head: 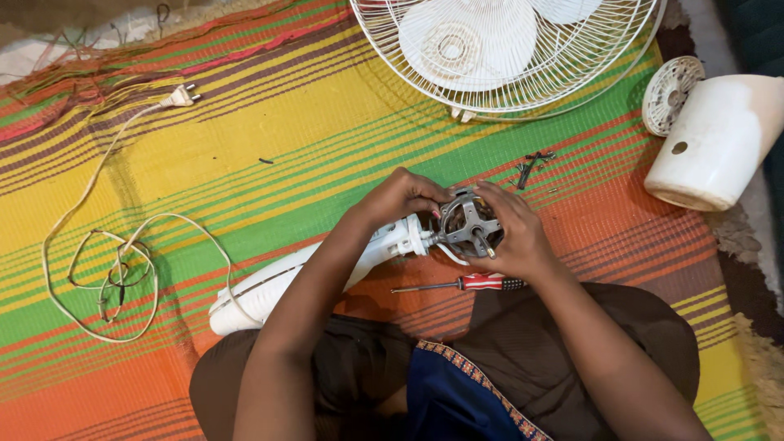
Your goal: The person sits on a mat and disassembles a white electric fan, removing the motor housing and using a screwdriver to adjust internal components. They manipulate the fan's motor and wiring while seated on the floor.
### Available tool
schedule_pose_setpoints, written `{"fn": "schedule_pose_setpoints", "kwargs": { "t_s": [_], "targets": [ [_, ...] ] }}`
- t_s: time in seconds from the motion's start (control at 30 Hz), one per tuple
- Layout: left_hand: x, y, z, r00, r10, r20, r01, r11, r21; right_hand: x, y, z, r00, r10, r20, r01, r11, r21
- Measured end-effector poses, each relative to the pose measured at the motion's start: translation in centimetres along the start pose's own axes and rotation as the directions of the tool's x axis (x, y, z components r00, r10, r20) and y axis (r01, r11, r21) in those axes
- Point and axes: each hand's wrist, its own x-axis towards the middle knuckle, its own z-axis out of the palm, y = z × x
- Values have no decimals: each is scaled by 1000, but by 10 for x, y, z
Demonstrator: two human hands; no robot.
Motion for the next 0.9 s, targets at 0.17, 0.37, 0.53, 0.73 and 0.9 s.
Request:
{"fn": "schedule_pose_setpoints", "kwargs": {
  "t_s": [0.17,0.37,0.53,0.73,0.9],
  "targets": [
    [-2,0,3,997,-71,-1,71,997,38,-2,0,2,1000,23,6,-23,1000,0],
    [-6,-3,3,1000,-20,0,20,997,72,-4,-2,5,999,23,-28,-23,1000,19],
    [-6,-6,5,999,-48,-9,49,997,64,-3,-5,6,999,6,-44,-6,1000,9],
    [-6,3,8,999,-30,-31,33,997,77,-4,-1,3,998,-62,-18,62,998,-22],
    [-17,36,9,990,-114,-82,122,987,103,-4,2,5,995,-96,-26,95,995,-37]
  ]
}}
